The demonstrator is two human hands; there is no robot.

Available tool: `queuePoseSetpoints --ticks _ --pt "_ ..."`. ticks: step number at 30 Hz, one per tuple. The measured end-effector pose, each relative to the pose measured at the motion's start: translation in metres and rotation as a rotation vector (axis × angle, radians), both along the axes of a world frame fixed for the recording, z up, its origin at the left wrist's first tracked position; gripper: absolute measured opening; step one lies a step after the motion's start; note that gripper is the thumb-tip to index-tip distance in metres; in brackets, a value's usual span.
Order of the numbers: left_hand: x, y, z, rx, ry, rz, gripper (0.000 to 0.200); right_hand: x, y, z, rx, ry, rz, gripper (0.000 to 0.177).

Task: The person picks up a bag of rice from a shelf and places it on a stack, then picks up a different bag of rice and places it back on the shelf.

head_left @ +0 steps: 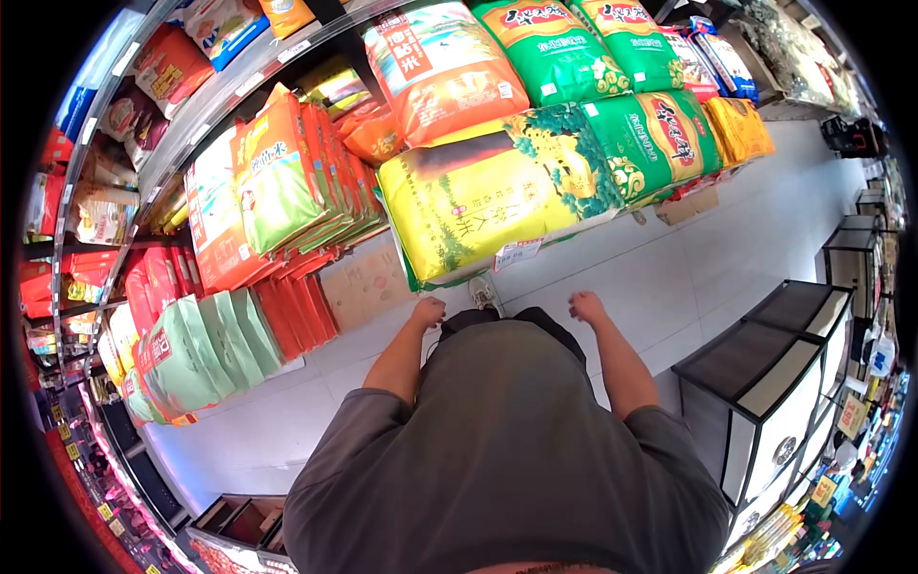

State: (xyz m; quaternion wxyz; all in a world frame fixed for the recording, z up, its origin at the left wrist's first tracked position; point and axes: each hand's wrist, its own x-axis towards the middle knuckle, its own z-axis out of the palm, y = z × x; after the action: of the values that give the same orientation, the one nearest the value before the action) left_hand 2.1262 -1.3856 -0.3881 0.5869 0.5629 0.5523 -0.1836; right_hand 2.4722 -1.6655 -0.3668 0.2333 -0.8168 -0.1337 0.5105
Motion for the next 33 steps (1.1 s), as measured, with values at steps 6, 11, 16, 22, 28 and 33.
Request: queuePoseSetpoints --ticks 6,11,16,22,28,33 --pt "0.010 0.009 0.002 0.020 -0.012 0.009 0.030 -0.026 0.133 0.061 0.231 -0.073 0.197 0.033" --pt "0.020 0.022 0.016 0.136 -0.001 0.113 0.029 -0.040 0.143 0.063 0.308 -0.043 0.414 0.031" --pt "0.019 0.009 0.010 0.242 -0.003 0.196 0.032 0.016 0.083 0.032 0.174 -0.128 0.397 0.022" --pt "0.044 -0.041 0.005 0.125 0.038 0.354 0.047 0.109 -0.041 0.005 -0.057 -0.154 0.020 0.017" --pt "0.117 -0.072 0.014 0.055 0.025 0.313 0.046 0.146 -0.167 -0.012 -0.177 -0.390 0.001 0.017" --pt "0.193 -0.080 0.034 0.212 -0.058 0.118 0.034 0.168 -0.206 -0.023 -0.148 -0.217 0.056 0.016"
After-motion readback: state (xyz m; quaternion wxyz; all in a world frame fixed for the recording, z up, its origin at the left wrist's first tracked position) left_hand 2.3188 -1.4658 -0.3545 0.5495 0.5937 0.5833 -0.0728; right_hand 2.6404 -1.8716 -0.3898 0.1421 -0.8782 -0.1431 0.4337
